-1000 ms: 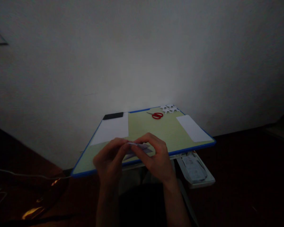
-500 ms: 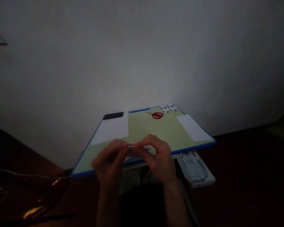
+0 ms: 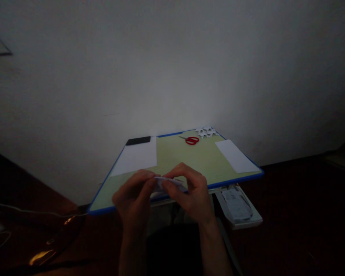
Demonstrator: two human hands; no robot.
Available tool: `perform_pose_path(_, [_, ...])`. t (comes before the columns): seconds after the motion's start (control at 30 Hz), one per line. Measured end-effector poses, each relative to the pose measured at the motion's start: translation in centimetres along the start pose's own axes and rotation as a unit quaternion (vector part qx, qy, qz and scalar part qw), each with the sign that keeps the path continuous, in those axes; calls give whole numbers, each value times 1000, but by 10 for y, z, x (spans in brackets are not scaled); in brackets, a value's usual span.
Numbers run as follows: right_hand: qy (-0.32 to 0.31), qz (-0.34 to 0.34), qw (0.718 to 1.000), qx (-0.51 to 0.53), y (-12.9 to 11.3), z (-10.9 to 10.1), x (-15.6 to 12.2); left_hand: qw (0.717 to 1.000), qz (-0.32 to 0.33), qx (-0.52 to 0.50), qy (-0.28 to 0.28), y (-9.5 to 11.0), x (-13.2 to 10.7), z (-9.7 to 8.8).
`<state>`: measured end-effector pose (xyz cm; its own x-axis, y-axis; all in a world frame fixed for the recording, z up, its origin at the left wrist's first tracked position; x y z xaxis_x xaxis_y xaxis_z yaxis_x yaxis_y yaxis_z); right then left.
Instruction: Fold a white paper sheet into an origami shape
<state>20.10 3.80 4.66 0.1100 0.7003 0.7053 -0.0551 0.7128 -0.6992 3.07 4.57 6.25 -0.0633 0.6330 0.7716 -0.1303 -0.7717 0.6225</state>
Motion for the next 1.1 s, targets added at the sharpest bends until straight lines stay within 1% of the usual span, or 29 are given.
perform_pose_path(0.17, [8,14,1000,5,1,1,-2,1000,7,0,8,3,2,0])
perform_pose_path(0.3, [9,14,1000,7,0,3,-2,1000,0,-7,29,1,2,-3])
perform_pose_path(0.5, [8,-10,1000,-4,-6,3,0,999,0,3,34,-2,-1,-6])
perform_pose_path(0.6, [-5,-30,999,-27,-10,4,1,999,-2,-2,40,-2,-1,-8])
perform_pose_path(0.77, [-14,-48,998,-27,-14,6,1,999,-7,-12,37,-2,0,-8])
perform_pose_path(0.93, [9,-48,998,-35,-12,4,0,999,0,-23,34,0,0,-7])
perform_pose_path(1.1, [20,-49,998,-26,-13,7,0,999,-8,-25,38,-2,0,-8])
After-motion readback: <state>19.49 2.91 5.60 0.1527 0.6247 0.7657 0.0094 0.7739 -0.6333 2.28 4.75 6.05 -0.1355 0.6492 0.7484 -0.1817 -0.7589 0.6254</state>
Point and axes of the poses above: each hand's wrist, its own x-axis towards the middle knuckle, its own z-axis out of the palm, y = z × x, the point moved 9 cm from there along x, towards the middle knuckle, and after that the axes turned 3 degrees about -z, right-handed, at the moved point
